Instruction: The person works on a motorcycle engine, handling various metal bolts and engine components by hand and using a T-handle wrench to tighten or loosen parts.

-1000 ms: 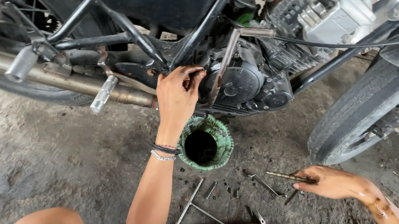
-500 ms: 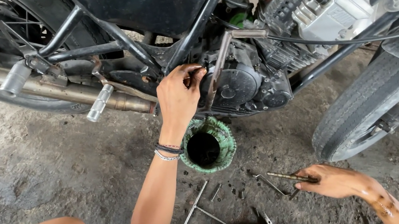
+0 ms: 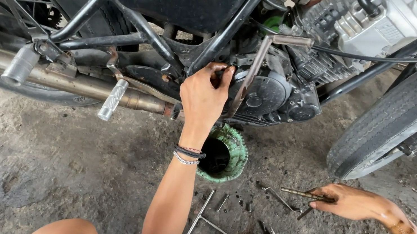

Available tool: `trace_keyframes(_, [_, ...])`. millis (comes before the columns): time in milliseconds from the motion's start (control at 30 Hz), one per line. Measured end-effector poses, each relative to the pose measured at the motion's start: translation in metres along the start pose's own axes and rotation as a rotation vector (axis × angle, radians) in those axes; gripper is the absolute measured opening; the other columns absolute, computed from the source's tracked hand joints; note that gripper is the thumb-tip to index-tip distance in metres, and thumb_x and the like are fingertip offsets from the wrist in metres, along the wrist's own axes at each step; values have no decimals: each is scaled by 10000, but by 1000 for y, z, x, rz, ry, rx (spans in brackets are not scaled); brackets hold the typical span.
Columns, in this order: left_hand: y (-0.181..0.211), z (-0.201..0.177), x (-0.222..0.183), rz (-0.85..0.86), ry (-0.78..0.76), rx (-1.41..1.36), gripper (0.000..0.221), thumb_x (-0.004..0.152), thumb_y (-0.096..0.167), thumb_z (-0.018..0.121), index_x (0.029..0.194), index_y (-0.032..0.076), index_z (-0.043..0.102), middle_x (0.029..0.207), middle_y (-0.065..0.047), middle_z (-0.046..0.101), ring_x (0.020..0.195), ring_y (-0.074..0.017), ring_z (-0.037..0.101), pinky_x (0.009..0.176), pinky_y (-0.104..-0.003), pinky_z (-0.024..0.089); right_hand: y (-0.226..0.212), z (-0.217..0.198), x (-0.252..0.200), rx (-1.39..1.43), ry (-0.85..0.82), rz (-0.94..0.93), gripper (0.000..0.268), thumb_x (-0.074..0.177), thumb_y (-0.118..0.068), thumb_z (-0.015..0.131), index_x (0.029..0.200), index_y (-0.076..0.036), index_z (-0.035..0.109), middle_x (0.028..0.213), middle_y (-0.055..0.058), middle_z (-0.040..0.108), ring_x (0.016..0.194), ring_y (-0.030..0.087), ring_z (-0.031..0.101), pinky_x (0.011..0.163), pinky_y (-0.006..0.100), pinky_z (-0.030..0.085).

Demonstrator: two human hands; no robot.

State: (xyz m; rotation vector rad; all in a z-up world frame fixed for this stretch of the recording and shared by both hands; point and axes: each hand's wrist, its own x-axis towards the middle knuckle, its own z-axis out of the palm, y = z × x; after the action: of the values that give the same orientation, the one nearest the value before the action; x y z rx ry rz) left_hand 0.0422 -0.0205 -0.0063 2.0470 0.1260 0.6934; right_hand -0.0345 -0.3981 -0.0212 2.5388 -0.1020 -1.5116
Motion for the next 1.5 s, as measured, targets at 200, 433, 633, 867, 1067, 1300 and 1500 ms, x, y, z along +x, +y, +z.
trace_keyframes(200, [11,-4,-1,91,59,115,451,982,518,590,785,118,657,548,-37,600,476,-252,619,403,-370,424,-9,-5,-8,-53,-1,1,806,911,-768,359,1580,-340,222,1672,-84,243,1480,144,475,1144,421,543])
trace_keyframes(433, [21,-3,4,143,81,343,380,982,387,653,709,123,656,605,-120,675,557,-416,673,458,-510,510,-30,-13,-48,-36,41,-81,605,991,-629,403,1524,-344,385,1433,-59,522,1028,80,524,820,244,504])
trace_keyframes(633, [9,-6,5,57,20,344,310,916,464,667,873,171,759,599,-117,676,621,-438,714,601,-537,591,3,-9,-39,179,129,-334,583,1000,-501,545,1371,-60,633,1324,206,695,1199,349,709,913,451,593])
trace_keyframes(867, [11,-19,0,172,-28,245,284,961,254,620,759,55,612,509,-147,574,532,-431,643,495,-518,504,8,0,-23,160,165,-297,522,986,-507,571,1315,-118,686,1147,98,779,1022,237,754,809,337,573])
trace_keyframes(1067, [-4,-55,-25,160,20,37,423,1083,172,493,666,103,491,482,-84,414,482,-181,481,545,-284,442,-6,-3,-49,183,173,-285,434,1026,-478,541,1203,-111,689,858,18,683,616,98,543,583,232,457])
trace_keyframes(1300, [44,-27,-61,506,153,168,264,1070,233,578,826,150,639,627,-35,564,571,-284,626,590,-337,507,-1,-1,-47,151,187,-316,383,1022,-486,540,1089,-136,679,762,-25,616,567,100,523,516,243,407])
trace_keyframes(1500, [49,48,-82,395,-7,61,144,992,278,709,920,158,672,668,-5,709,662,-240,735,624,-381,557,8,3,-44,148,182,-396,376,1022,-460,540,1014,-115,691,702,-9,575,534,109,471,512,267,394])
